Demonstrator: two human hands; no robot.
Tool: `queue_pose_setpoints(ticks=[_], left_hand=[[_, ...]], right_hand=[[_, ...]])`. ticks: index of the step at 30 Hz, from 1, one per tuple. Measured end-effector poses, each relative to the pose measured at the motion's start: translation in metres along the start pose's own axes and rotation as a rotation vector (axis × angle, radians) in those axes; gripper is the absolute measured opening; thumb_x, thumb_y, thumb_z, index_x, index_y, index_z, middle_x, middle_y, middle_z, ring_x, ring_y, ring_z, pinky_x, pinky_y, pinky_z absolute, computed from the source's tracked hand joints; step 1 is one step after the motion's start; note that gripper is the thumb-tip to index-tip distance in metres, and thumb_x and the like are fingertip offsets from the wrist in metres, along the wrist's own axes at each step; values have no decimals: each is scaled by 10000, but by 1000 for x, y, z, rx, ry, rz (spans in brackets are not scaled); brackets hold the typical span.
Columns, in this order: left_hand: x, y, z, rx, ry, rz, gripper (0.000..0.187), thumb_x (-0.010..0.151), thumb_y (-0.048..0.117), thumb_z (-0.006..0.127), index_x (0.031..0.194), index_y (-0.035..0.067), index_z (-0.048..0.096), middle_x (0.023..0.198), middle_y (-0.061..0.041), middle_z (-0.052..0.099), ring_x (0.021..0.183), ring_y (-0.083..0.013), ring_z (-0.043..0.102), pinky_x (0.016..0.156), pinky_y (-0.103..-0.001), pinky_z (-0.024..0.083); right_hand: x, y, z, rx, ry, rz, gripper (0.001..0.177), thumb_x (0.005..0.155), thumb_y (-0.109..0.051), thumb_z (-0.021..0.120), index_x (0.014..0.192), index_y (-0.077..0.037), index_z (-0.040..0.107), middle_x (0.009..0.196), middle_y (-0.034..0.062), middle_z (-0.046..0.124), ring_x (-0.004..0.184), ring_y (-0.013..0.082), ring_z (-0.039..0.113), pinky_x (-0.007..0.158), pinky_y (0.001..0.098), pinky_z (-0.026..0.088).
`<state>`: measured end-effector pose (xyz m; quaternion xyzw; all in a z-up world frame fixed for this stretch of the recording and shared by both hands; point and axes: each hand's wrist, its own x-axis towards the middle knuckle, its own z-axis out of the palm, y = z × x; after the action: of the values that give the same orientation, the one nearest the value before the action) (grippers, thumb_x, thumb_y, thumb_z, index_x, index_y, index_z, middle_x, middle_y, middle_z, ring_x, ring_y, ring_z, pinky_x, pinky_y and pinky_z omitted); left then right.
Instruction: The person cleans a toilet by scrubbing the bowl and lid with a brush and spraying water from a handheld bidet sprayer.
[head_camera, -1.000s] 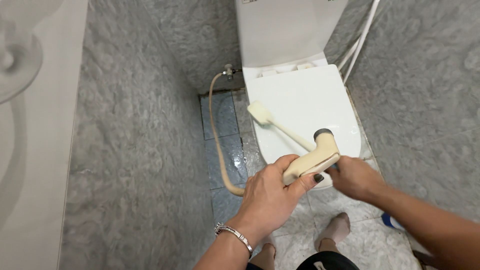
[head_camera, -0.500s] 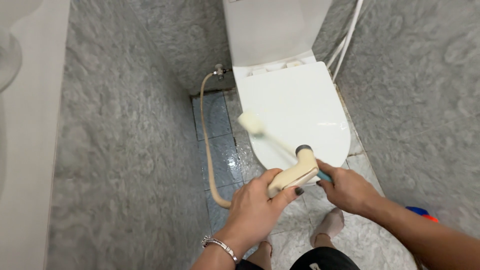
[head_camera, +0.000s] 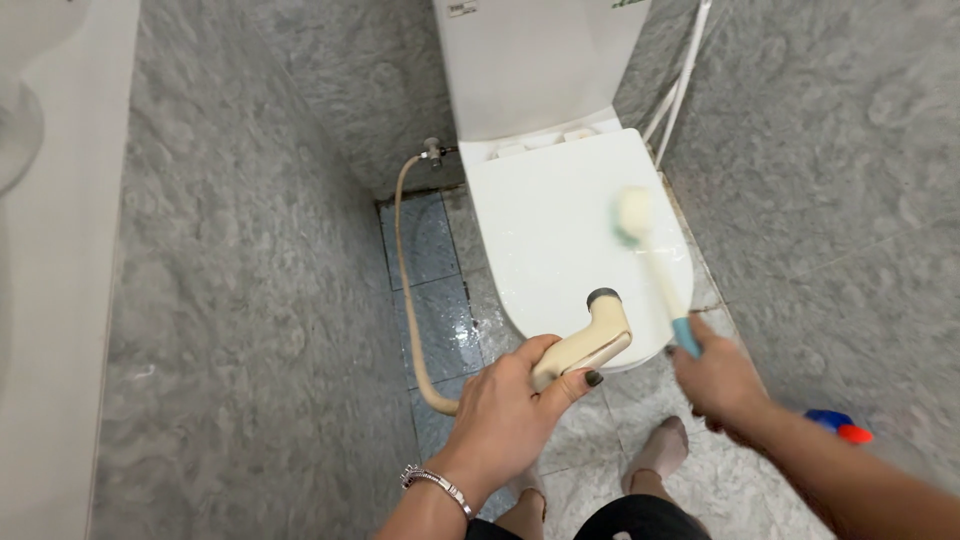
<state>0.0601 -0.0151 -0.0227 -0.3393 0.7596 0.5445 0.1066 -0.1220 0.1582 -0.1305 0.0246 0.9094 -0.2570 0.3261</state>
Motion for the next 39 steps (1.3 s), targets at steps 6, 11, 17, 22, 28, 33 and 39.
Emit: queue_pose_setpoints(ticks=[6,11,17,22,28,33,39], left_hand=[[4,11,6,10,-80,-55,427,881,438,675,1225,187,700,811,-66,763,714,-190,741,674,-386,565],[3,18,6,40,-88,-8,421,890,430,672,1226,178,701,814,-64,764,720,-186,742,692,-377,566],[5,25,6,49,-120,5,460,866,425,684,1245,165,693,888,-86,777,807,-222,768,771,-381,575],[4,27,14,66,-54,151,506,850,441,710,1250,132,697,953,-145,769,910,-287,752,852,-402,557],[1,26,15,37,-98,162,488,861,449,681,1252,158,699,960,-140,778,928,-309,750,846,-426,550],[-1,21,10,44,-32,246,505,867,455,698,1262,141,689,977,-151,772,950,-311,752,863,-421,557],[-8,28,5,39,-68,198,491,851,457,678,1249,170,692,933,-130,785,901,-299,761,818,-426,548]], right_hand=[[-13,11,9,-331,-150,-314,709,902,-257,602,1574,-313,383,744,201,767,489,222,695,526,374,544],[7,-5,-3,-101,-223,40,674,993,-268,624,1592,-169,329,733,184,624,472,267,530,452,440,427],[42,-40,-10,454,-348,183,316,970,-258,614,1025,51,656,775,166,639,527,225,541,408,363,407],[63,-66,-14,482,-440,257,187,939,-123,632,1018,46,632,844,177,669,678,263,677,587,390,598],[71,-81,-8,480,-521,360,247,970,-160,587,1043,75,609,849,196,678,664,262,667,574,375,591],[76,-85,-3,429,-520,316,302,992,-226,574,1058,69,591,826,183,661,612,243,633,504,347,564],[91,-85,-4,331,-537,189,164,982,-227,611,1020,-67,599,739,53,610,514,128,494,418,276,423]])
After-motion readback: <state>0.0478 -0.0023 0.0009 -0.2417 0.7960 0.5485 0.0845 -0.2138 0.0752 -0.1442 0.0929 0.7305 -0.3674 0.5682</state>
